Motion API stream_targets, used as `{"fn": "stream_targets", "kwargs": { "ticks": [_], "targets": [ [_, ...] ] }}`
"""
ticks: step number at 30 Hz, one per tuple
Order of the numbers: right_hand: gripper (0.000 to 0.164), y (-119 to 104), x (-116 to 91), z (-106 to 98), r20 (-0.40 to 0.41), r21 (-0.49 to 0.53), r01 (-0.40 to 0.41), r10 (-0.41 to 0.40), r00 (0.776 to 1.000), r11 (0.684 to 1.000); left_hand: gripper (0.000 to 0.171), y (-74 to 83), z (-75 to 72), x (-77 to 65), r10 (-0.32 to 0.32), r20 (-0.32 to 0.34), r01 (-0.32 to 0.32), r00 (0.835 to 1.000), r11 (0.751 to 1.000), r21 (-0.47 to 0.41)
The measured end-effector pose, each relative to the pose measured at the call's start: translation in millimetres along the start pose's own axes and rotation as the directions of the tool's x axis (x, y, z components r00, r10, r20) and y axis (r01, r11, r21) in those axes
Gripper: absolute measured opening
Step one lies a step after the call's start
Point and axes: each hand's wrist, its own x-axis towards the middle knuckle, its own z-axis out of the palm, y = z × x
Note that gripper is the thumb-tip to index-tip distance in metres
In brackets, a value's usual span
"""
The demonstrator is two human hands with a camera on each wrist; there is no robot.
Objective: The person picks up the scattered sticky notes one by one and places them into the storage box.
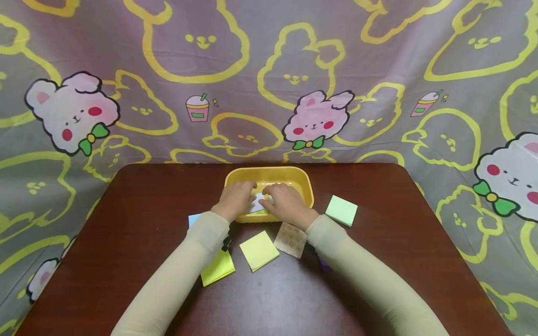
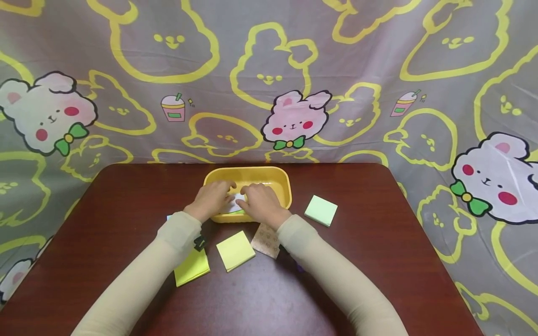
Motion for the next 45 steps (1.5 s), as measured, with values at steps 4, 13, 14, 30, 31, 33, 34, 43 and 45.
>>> {"fn": "stream_targets", "kwargs": {
  "ticks": [4,13,14,30,31,33,34,43,45],
  "targets": [
    [0.037,1,-1,-1,-0.003,0.004,-0.004,0.004,1.000,1.000,0.035,0.6,-1.9,-2.0,0.002,-0.019,-0.002,1.000,1.000,-0.002],
    [0.038,5,-2,-1,-0.021,0.021,-0.002,0.003,1.000,1.000,0.036,5.1,-8.4,-7.9,0.028,-0.064,-0.027,0.998,0.999,0.020],
    [0.038,5,-2,-1,-0.026,0.020,-0.003,0.003,1.000,1.000,0.036,5.7,-9.3,-8.4,0.030,-0.070,-0.029,0.997,0.999,0.020],
    [0.037,5,-3,-4,-0.066,0.021,-0.017,0.019,0.998,1.000,0.039,5.7,-13.8,-19.5,0.033,-0.103,-0.029,0.994,0.999,0.038],
    [0.038,5,-3,-5,-0.068,0.024,-0.017,0.019,0.998,1.000,0.039,6.0,-14.3,-20.5,0.034,-0.107,-0.030,0.994,0.999,0.038],
    [0.037,4,-4,-6,-0.071,0.028,-0.017,0.019,0.997,0.999,0.039,6.6,-15.3,-22.3,0.037,-0.116,-0.032,0.993,0.999,0.037],
    [0.038,4,-4,-6,-0.074,0.029,-0.017,0.019,0.997,0.999,0.039,7.0,-15.8,-23.1,0.038,-0.120,-0.034,0.992,0.999,0.036],
    [0.038,3,-5,-8,-0.090,0.033,-0.009,0.012,0.996,0.999,0.040,10.6,-17.6,-29.9,0.048,-0.139,-0.044,0.989,0.999,0.029],
    [0.038,3,-6,-9,-0.091,0.032,-0.007,0.009,0.996,0.999,0.040,11.4,-17.9,-31.5,0.051,-0.143,-0.048,0.988,0.999,0.026]
  ]
}}
